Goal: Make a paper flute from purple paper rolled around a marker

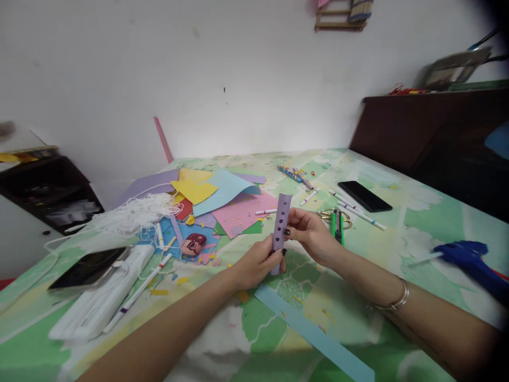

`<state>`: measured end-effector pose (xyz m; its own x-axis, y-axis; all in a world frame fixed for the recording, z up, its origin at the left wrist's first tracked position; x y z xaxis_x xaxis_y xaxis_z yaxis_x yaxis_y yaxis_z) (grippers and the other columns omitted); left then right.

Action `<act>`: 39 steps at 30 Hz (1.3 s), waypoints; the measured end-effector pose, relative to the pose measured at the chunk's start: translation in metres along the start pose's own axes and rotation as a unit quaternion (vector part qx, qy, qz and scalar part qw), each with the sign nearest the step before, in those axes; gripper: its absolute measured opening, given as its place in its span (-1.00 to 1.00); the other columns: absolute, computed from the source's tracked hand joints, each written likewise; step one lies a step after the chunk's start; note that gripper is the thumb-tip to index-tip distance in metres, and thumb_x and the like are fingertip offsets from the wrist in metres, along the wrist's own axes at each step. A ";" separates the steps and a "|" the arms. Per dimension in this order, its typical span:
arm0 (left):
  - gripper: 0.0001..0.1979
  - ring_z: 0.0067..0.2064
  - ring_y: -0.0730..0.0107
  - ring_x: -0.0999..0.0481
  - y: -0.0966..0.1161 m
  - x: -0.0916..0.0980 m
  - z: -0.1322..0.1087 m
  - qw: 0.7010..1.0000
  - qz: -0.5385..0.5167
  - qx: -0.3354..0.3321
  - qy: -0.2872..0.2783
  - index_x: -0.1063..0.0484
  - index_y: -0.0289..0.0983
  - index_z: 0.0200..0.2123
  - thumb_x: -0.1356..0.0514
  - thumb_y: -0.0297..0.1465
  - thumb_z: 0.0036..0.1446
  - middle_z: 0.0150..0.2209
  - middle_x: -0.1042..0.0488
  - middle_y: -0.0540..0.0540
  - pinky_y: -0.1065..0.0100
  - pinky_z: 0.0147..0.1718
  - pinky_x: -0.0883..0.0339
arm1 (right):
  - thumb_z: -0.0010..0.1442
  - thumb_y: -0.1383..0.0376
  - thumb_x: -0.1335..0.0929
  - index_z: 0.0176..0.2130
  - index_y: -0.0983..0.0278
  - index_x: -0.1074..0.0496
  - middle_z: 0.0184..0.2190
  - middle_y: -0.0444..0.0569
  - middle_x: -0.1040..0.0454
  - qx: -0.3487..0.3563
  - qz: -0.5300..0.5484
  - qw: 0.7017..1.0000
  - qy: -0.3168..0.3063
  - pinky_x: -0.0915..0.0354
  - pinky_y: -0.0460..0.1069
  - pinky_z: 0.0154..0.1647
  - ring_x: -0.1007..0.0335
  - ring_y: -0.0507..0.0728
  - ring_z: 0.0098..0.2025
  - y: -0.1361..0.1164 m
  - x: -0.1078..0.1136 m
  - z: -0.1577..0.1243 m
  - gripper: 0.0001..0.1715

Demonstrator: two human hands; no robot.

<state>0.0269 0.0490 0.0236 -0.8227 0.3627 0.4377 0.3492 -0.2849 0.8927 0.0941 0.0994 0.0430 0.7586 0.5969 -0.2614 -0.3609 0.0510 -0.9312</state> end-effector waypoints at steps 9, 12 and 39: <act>-0.72 -0.36 0.32 -0.53 -0.016 0.004 0.002 0.988 -0.148 0.032 0.034 -0.23 -0.30 -0.16 -0.12 -0.24 0.14 -0.31 -0.49 -0.14 0.36 -0.43 -0.31 | -0.02 0.28 -0.46 -0.24 0.24 -0.39 -0.29 -0.08 -0.42 0.043 -0.052 0.998 0.022 -0.26 -0.01 -0.21 -0.34 0.06 -0.24 -0.011 0.003 -0.001 -0.70; -0.60 -0.24 0.23 -0.54 -0.019 0.010 0.002 0.976 -0.201 0.048 0.067 -0.25 -0.31 -0.10 -0.22 -0.24 0.04 -0.23 -0.49 -0.18 0.33 -0.36 -0.35 | -0.04 0.29 -0.47 -0.16 0.21 -0.32 -0.27 -0.08 -0.44 0.024 -0.025 0.999 0.026 -0.27 0.03 -0.15 -0.37 0.08 -0.22 -0.007 0.004 0.000 -0.57; -0.66 -0.39 0.31 -0.55 -0.048 0.062 -0.014 0.893 -0.324 0.098 0.299 -0.51 -0.38 -0.30 -0.37 -0.30 -0.16 -0.37 -0.57 -0.16 0.31 -0.39 -0.46 | 0.01 0.03 -0.35 -0.25 0.30 -0.33 -0.48 0.05 -0.48 -0.269 -0.697 0.644 0.166 -0.15 -0.05 -0.50 -0.42 0.17 -0.43 -0.051 0.158 -0.022 -0.57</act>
<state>-0.0474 0.0729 0.0063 -0.9525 -0.1592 -0.2596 -0.2621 -0.0056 0.9650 0.2444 0.1735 0.0433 0.2483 0.0617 0.9667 0.9683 0.0137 -0.2496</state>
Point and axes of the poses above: each hand's wrist, its own z-axis towards the middle knuckle, its own x-axis out of the back of the hand, y = z × x, the point moved 9 cm from there along z, towards the middle knuckle
